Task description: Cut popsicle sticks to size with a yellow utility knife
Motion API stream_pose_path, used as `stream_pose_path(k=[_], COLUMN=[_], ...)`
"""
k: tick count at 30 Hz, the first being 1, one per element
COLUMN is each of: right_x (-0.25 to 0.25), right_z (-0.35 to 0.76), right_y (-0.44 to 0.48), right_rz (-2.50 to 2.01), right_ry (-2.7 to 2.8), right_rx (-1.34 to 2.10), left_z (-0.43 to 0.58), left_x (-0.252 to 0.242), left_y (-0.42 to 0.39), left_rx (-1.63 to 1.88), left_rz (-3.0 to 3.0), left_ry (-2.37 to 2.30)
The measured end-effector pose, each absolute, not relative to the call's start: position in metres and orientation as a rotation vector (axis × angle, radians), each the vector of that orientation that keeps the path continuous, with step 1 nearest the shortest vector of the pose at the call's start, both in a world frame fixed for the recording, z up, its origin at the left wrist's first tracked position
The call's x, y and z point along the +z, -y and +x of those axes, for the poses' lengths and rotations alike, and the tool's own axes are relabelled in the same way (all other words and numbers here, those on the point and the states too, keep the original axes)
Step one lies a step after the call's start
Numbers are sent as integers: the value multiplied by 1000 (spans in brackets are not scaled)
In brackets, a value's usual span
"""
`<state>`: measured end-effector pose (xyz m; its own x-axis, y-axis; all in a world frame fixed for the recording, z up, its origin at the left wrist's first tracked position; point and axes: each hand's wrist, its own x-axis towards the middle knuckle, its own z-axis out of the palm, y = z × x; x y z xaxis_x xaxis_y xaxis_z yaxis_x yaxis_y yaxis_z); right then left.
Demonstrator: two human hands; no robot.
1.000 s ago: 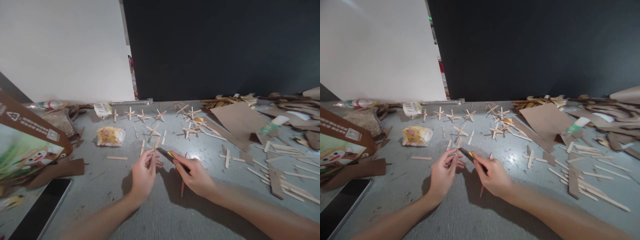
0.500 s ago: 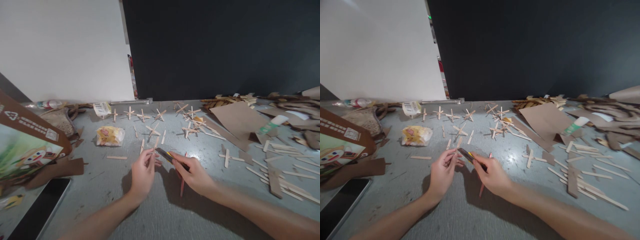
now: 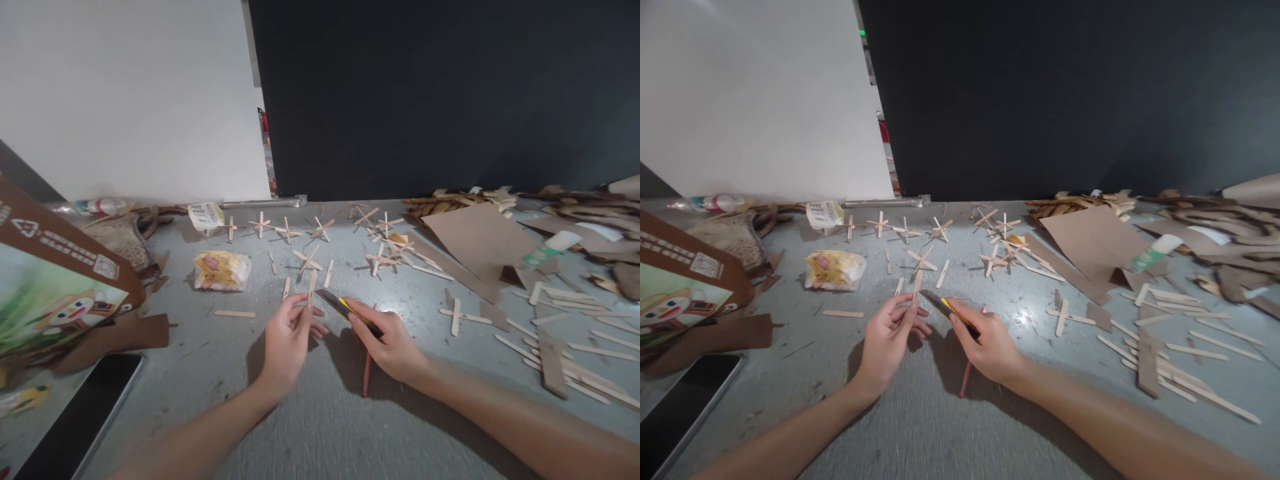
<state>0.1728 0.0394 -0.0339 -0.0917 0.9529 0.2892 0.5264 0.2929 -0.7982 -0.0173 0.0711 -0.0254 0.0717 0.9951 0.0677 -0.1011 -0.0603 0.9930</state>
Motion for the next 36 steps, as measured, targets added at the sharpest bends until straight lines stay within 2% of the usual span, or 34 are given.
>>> stream_pose_path(k=[21,23,26,29,32,36], right_x=[-25,-25,-23,-13,-3,-3], right_z=[176,182,197,206,198,169], right_y=[-44,-53,-72,-85,-80,-50], right_rz=[-1309,-1370,-1513,-1508,-1408,-1171], right_ry=[1679,1687,1634,1506,1391,1036], right_rx=[842,763,469,392,643,1434], left_z=[-17,-17,-17,-18,-18,-18], left_x=[-25,-26,-27,-26,-25,-27], left_y=[-73,-73,-73,-74,-74,-75], left_rx=[1244,1247,1251,1237,1221,1229], left_rz=[1143,1142,1141,1137,1138,1126], left_ry=[-1025,-1033,-1038,-1042,-1039,-1032])
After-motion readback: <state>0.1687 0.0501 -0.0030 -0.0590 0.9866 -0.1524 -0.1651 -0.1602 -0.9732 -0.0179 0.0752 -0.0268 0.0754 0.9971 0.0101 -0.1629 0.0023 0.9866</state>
